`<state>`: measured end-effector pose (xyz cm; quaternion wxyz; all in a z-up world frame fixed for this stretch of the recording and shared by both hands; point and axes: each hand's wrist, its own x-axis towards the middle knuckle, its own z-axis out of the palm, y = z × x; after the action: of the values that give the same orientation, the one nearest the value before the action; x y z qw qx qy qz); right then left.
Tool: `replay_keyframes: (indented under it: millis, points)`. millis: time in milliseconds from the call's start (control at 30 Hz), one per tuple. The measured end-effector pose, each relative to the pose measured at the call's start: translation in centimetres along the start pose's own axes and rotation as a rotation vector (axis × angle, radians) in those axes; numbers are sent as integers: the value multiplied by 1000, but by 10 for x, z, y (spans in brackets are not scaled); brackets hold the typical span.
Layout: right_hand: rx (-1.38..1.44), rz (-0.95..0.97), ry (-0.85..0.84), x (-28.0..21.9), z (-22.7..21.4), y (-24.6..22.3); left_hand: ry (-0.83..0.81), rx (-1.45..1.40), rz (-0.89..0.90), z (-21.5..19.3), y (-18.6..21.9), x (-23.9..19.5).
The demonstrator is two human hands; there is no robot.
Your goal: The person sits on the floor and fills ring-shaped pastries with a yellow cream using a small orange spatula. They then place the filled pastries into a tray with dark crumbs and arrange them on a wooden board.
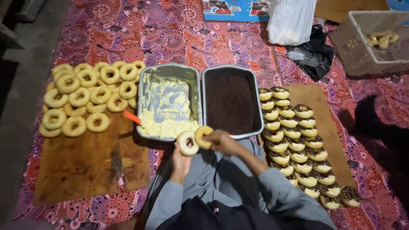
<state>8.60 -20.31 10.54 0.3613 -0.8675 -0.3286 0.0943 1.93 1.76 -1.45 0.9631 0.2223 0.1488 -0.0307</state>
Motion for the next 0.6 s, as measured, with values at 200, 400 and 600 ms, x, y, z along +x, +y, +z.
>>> replay_keyframes:
  millis: [200,400,600]
  points:
    - [708,762,396,22,-35,162,101,-96,-109,-19,-37,-22]
    - [50,713,47,21,-31,163,137,-61,-99,-22,-39,-19]
    - [414,683,309,0,-58,145,188,-7,-103,-28,-38,-10]
